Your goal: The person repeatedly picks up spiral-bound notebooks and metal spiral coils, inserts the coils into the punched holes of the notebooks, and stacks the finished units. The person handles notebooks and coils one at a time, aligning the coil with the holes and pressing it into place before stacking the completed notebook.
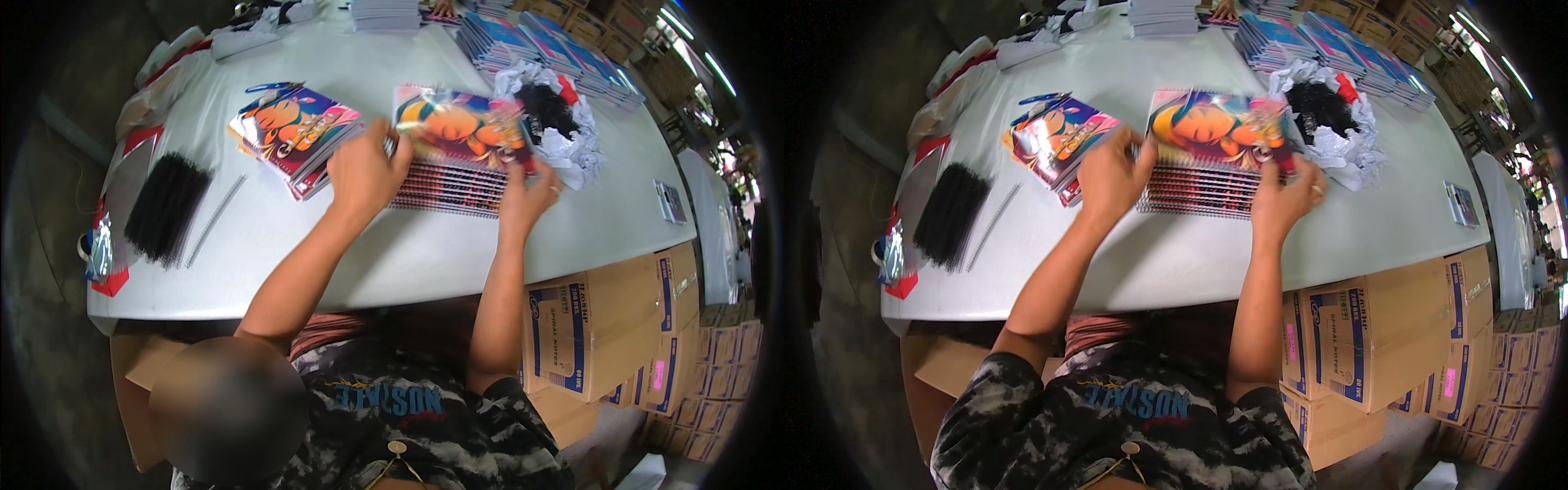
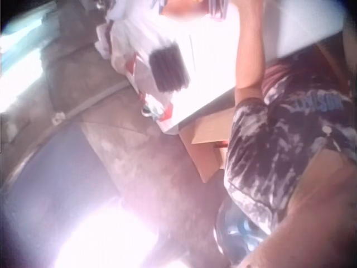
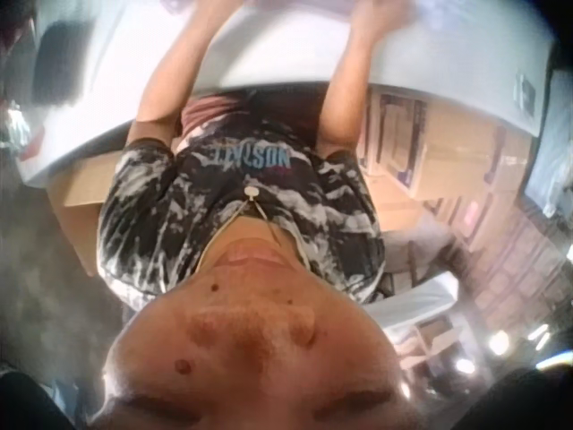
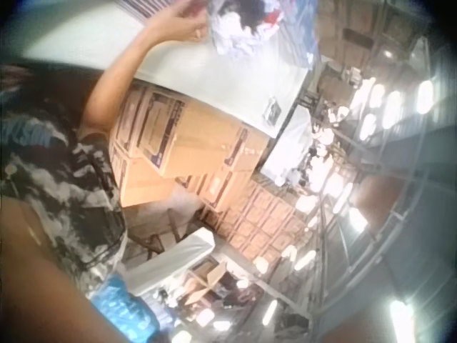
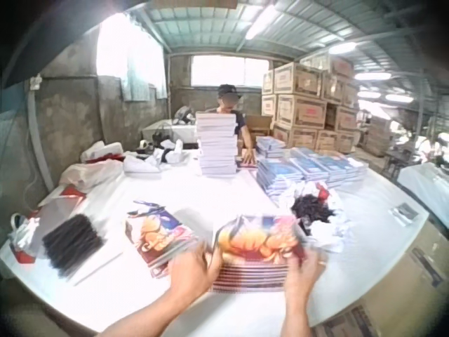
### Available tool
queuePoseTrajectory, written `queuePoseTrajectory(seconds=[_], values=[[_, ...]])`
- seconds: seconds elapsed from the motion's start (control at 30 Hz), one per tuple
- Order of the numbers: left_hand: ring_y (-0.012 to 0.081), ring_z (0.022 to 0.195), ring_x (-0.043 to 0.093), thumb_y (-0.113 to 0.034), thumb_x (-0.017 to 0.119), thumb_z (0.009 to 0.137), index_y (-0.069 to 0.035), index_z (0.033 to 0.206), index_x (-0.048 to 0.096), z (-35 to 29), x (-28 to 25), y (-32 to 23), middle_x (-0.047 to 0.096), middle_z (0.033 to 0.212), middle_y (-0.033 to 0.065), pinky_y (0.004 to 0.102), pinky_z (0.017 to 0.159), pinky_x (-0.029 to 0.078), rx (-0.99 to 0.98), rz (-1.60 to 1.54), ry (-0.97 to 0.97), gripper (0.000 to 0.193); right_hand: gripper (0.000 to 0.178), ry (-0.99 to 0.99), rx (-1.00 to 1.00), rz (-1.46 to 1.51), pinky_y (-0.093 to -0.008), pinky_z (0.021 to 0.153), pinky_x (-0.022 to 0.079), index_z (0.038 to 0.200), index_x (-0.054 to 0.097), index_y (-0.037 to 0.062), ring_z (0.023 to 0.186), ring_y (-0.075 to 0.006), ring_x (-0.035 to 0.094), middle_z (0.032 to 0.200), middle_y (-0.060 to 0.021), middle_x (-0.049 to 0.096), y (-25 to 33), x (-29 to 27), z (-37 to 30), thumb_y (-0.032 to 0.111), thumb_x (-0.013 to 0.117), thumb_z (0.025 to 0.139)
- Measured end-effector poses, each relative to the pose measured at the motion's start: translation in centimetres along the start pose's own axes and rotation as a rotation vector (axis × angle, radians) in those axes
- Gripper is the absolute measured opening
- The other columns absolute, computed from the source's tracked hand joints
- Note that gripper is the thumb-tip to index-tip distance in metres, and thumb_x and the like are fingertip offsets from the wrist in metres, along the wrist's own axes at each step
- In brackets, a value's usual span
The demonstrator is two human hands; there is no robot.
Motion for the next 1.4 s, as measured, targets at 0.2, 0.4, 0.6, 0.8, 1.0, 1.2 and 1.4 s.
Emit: queuePoseTrajectory(seconds=[0.2,0.4,0.6,0.8,1.0,1.2,1.4], values=[[0.019,0.053,0.053,-0.033,0.064,0.082,-0.007,0.095,0.061,-1.6,-1.5,2.1,0.054,0.058,0.0041,0.0323,0.052,0.041,-0.143,-0.045,-0.074,0.029,0.051,0.131,0.211,0.329,-0.0395,0.099,0.031,0.13,0.037,-0.0023,0.118,-0.0243,0.042,0.13,-0.0207,0.043,0.0,0.7,-1.7,0.023,0.054,0.09],[0.0289,0.108,0.055,-0.024,0.067,0.077,-0.009,0.117,0.057,-2.9,-6.0,7.9,0.056,0.12,0.0124,0.0358,0.085,0.045,0.271,0.628,-0.11,0.044,0.05,-0.112,-0.05,0.266,-0.0422,0.103,0.025,0.131,0.036,-0.001,0.12,-0.0258,0.042,0.13,-0.017,0.045,3.2,-1.9,-4.1,0.024,0.052,0.091],[0.0214,0.1,0.062,-0.01,0.062,0.077,-0.011,0.108,0.063,-5.8,-11.5,4.2,0.066,0.105,0.0041,0.0346,0.08,0.047,0.342,0.486,0.201,0.031,0.055,0.321,-0.361,0.468,-0.0426,0.103,0.028,0.128,0.043,0.0033,0.121,-0.0299,0.042,0.129,-0.015,0.047,9.6,1.0,-9.9,0.012,0.065,0.078],[0.0214,0.087,0.063,-0.011,0.062,0.077,-0.012,0.098,0.066,-3.5,-14.8,3.0,0.067,0.097,0.0041,0.0348,0.071,0.047,0.377,0.34,0.178,0.022,0.066,0.711,-0.805,0.194,-0.0441,0.102,0.029,0.132,0.043,0.0102,0.123,-0.0254,0.042,0.129,-0.0078,0.049,18.4,8.3,-13.7,0.015,0.07,0.071],[0.0176,0.09,0.061,-0.007,0.069,0.068,-0.015,0.094,0.068,-4.8,-17.0,1.0,0.066,0.091,0.001,0.0321,0.077,0.041,0.491,0.35,0.066,0.027,0.029,0.668,-0.795,0.326,-0.0364,0.083,0.046,0.098,0.06,0.0062,0.094,-0.0265,0.059,0.099,-0.0088,0.063,21.3,9.1,-11.2,0.002,0.066,0.07],[0.0266,0.127,0.034,-0.001,0.065,0.07,-0.002,0.133,0.035,-7.2,-18.3,8.9,0.037,0.136,0.0157,0.0361,0.105,0.026,-0.089,-0.241,-0.333,0.07,0.022,0.593,0.132,1.044,-0.0242,0.075,0.047,0.1,0.059,-0.0005,0.084,-0.0138,0.061,0.092,-0.0092,0.064,13.5,5.6,-11.3,-0.008,0.06,0.08],[0.0156,0.092,0.053,-0.001,0.058,0.074,-0.002,0.103,0.051,-16.1,-6.0,16.4,0.056,0.097,0.0075,0.0289,0.08,0.042,-0.625,-0.837,0.181,0.03,0.017,0.952,0.263,0.892,-0.0246,0.082,0.045,0.098,0.058,-0.002,0.091,-0.0143,0.06,0.096,-0.0104,0.063,5.5,6.3,-16.5,-0.005,0.062,0.082]])
Point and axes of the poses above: each hand's wrist, its own z-axis towards the middle knuckle, its own x-axis out of the palm, y = z × x, the point moved 6 cm from there along z, towards the middle knuckle
